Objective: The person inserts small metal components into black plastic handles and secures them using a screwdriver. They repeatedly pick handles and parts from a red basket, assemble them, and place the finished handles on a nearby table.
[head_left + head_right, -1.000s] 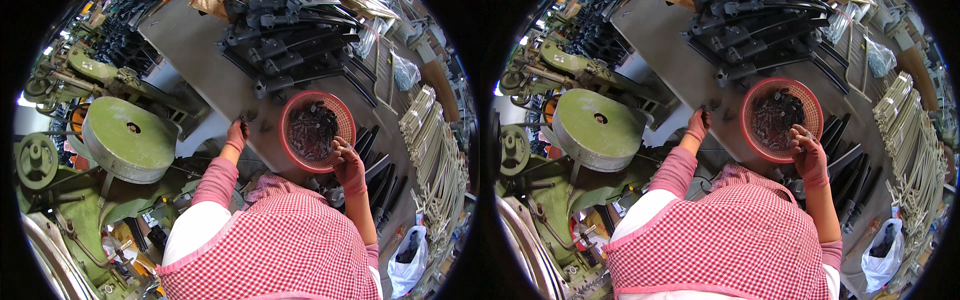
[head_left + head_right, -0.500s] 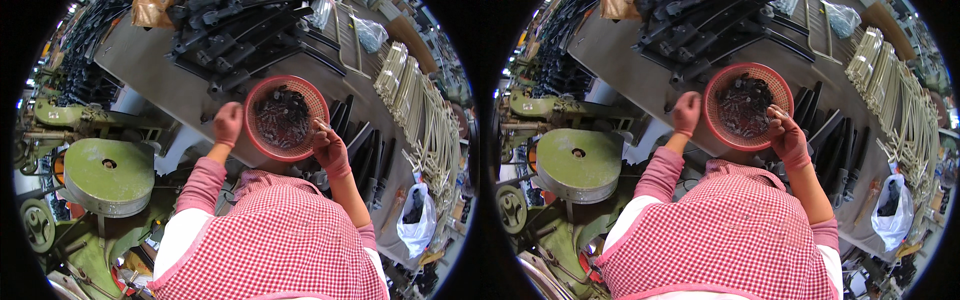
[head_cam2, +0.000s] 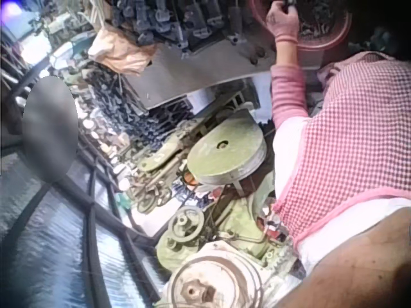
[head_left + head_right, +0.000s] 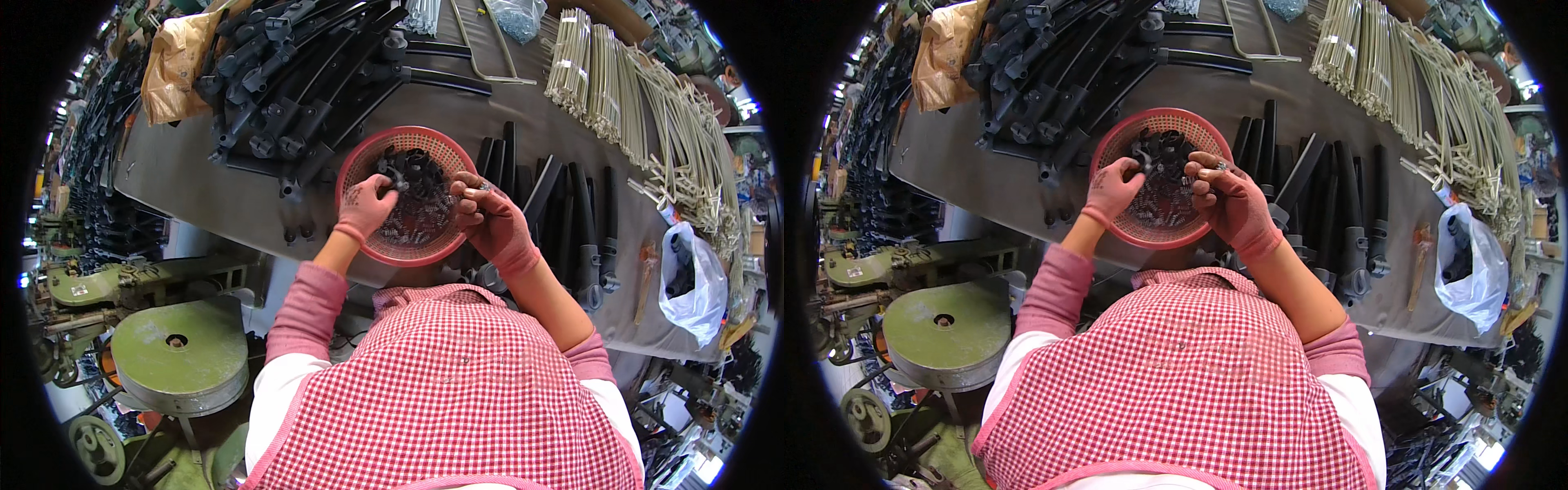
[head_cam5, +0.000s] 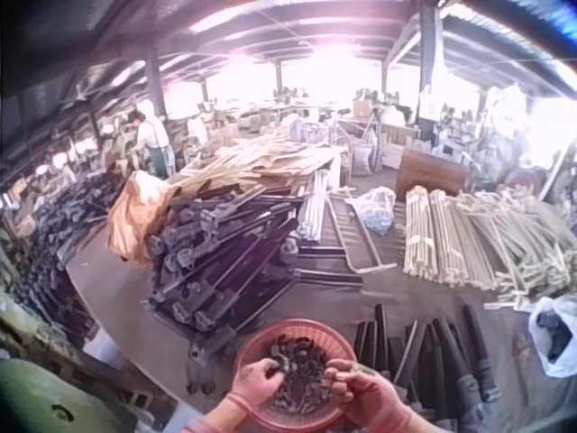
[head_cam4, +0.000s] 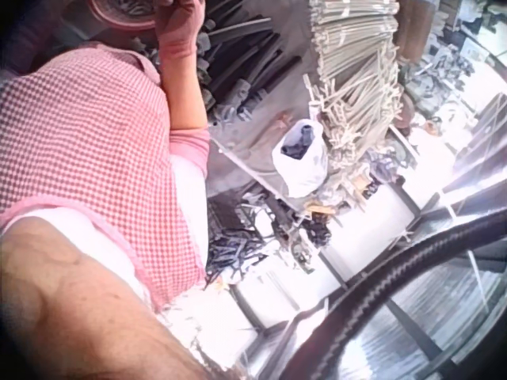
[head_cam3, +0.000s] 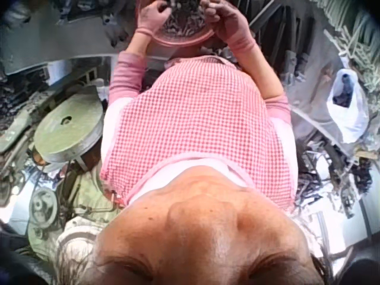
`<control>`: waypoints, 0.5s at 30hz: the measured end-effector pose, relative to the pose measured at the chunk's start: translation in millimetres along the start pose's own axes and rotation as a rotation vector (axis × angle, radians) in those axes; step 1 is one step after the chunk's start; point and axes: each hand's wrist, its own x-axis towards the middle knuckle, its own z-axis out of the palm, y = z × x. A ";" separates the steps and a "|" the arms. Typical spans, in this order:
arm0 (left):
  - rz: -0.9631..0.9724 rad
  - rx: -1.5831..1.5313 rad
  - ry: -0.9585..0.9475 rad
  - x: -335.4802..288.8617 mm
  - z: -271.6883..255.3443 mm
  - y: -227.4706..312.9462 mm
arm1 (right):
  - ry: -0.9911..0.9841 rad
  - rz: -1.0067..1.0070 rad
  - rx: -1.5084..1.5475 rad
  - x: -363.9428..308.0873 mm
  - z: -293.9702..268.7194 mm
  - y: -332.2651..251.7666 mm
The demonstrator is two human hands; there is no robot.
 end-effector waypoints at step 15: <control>-0.231 -1.383 -0.076 -63.7 -35.4 113.3 | 0.034 -0.148 -0.463 -10.1 44.9 33.3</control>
